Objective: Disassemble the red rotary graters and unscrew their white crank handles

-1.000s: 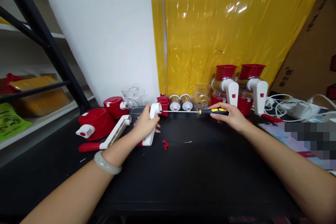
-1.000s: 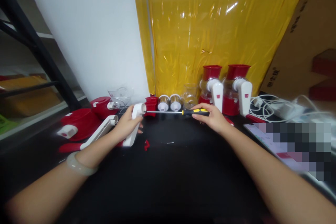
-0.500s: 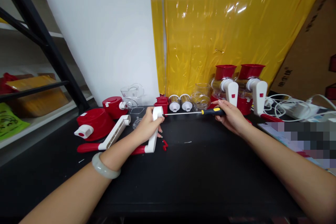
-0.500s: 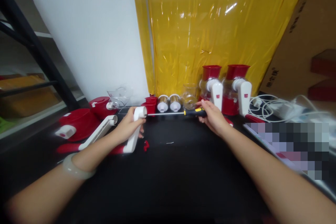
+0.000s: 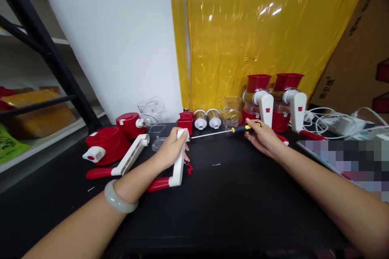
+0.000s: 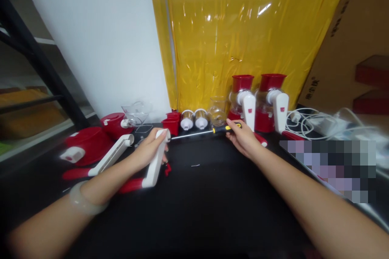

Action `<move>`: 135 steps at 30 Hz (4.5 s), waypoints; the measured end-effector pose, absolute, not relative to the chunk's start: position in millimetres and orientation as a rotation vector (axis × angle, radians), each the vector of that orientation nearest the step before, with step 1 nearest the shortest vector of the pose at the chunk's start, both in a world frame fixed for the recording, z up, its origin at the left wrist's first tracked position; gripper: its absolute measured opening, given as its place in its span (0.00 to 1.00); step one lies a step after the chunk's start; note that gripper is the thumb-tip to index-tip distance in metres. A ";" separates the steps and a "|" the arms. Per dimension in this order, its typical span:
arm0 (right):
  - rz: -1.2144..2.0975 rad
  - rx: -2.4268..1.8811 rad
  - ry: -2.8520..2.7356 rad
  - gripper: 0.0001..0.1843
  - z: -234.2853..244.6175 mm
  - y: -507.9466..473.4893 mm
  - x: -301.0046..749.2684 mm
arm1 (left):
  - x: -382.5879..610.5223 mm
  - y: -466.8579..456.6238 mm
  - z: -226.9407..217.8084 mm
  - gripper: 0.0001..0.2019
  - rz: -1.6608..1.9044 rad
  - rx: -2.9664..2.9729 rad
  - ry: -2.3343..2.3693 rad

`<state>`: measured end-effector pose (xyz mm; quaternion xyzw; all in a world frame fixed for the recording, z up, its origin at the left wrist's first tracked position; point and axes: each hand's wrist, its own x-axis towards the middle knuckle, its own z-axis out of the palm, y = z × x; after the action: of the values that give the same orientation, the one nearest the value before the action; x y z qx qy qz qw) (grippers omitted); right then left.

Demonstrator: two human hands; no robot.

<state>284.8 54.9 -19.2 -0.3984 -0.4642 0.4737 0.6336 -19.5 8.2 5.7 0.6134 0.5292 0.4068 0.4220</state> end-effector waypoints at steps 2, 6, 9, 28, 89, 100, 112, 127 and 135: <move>1.059 -0.993 -1.079 0.23 -20.8 55.1 286.0 | -19.4 7.8 6.5 0.21 1.030 1.561 1.361; 1.068 -1.078 -1.119 0.25 -22.9 55.1 288.8 | -19.4 8.2 6.8 0.21 1.048 1.580 1.397; 1.091 -1.059 -1.142 0.24 -22.8 55.1 289.7 | -20.1 8.1 6.4 0.20 1.043 1.606 1.340; 1.189 -0.968 -1.061 0.23 -25.7 57.9 288.9 | -18.3 4.8 8.3 0.20 1.047 1.640 1.324; 1.020 -1.205 -1.172 0.19 -30.9 63.9 296.6 | -16.9 3.4 9.0 0.20 1.000 1.700 1.389; 0.991 -1.155 -1.206 0.23 -34.1 66.8 298.6 | -20.0 10.9 2.0 0.21 1.031 1.523 1.264; 0.848 -1.070 -1.321 0.24 -32.1 64.4 299.6 | -24.7 14.9 6.6 0.20 0.991 1.423 1.234; 0.991 -1.033 -1.273 0.15 -25.5 60.6 299.7 | -28.2 12.9 9.8 0.22 0.968 1.651 1.385; 1.021 -1.276 -1.289 0.32 -24.6 62.6 301.0 | -27.0 7.2 13.1 0.22 0.980 1.770 1.414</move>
<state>301.0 62.6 -24.6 -0.5288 -0.5345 0.4232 0.5056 -27.0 7.2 13.1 0.6770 0.5407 0.3747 0.3302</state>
